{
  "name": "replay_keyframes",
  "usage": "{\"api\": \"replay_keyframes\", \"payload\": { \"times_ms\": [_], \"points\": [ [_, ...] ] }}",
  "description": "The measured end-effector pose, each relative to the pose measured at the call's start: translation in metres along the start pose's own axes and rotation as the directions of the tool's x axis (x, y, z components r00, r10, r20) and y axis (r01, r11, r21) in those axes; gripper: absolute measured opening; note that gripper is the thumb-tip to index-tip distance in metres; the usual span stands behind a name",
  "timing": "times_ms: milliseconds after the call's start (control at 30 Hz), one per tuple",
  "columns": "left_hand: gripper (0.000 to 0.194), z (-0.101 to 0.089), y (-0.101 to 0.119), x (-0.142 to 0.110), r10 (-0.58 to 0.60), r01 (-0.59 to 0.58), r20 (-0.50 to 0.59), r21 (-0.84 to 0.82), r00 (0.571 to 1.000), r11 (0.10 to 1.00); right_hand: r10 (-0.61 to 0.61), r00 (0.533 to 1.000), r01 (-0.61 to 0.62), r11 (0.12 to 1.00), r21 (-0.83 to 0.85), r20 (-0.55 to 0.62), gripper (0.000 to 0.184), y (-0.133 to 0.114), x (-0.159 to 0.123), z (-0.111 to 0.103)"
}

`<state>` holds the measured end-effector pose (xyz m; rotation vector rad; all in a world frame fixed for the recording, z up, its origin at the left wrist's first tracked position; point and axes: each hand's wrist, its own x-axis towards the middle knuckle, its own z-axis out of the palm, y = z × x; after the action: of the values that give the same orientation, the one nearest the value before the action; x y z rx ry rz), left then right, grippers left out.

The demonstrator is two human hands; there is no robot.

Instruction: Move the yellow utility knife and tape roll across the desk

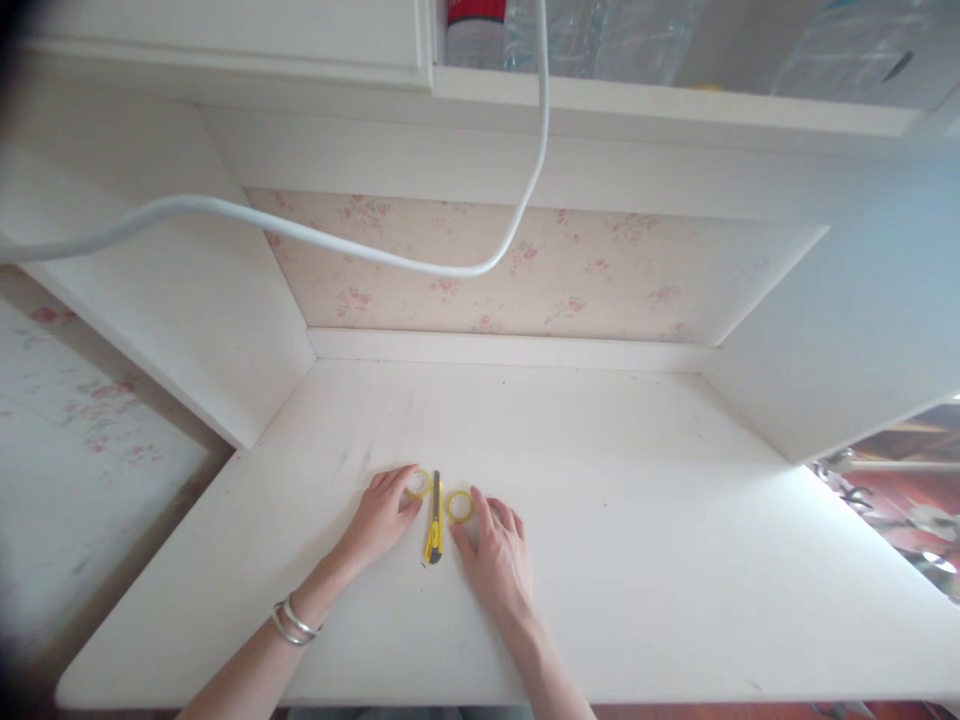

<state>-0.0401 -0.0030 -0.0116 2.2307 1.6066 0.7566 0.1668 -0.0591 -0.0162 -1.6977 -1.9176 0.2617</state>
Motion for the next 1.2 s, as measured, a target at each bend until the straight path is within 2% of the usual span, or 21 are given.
{"api": "replay_keyframes", "payload": {
  "times_ms": [167,267,533,667,767,967,1067,1200],
  "points": [
    [0.043,0.006,0.019,-0.006,-0.067,0.068,-0.012,0.077,0.998,0.995,0.068,0.997,-0.067,0.997,0.048,-0.024,0.041,0.005,-0.004,0.003],
    [0.041,0.011,0.023,-0.009,-0.070,0.072,-0.029,0.067,0.997,0.995,0.051,0.999,-0.050,0.997,0.056,-0.007,0.035,0.005,-0.004,0.002],
    [0.043,0.004,0.018,-0.011,-0.084,0.066,-0.106,-0.164,0.991,0.984,0.074,0.997,-0.071,0.993,0.094,-0.032,0.037,0.006,-0.006,0.001],
    [0.050,-0.001,0.036,-0.011,-0.002,-0.003,-0.018,-0.243,1.000,0.970,0.132,0.991,-0.129,0.981,0.144,-0.011,0.035,0.008,-0.006,0.002],
    [0.053,0.003,0.051,-0.007,0.071,-0.065,0.022,-0.219,0.997,0.974,0.153,0.988,-0.153,0.971,0.181,0.016,0.035,0.010,-0.007,0.002],
    [0.056,0.014,0.061,0.003,0.084,-0.071,0.093,-0.135,0.992,0.988,0.130,0.991,-0.130,0.973,0.189,0.011,0.045,0.011,-0.010,0.003],
    [0.059,0.013,0.061,0.003,0.081,-0.069,0.085,-0.132,0.993,0.989,0.126,0.992,-0.123,0.976,0.181,-0.002,0.046,0.011,-0.010,0.003],
    [0.065,0.005,0.054,-0.005,0.104,-0.100,0.011,-0.214,0.994,0.972,0.123,0.992,-0.121,0.976,0.178,0.000,0.046,0.010,-0.009,0.002]
  ]
}}
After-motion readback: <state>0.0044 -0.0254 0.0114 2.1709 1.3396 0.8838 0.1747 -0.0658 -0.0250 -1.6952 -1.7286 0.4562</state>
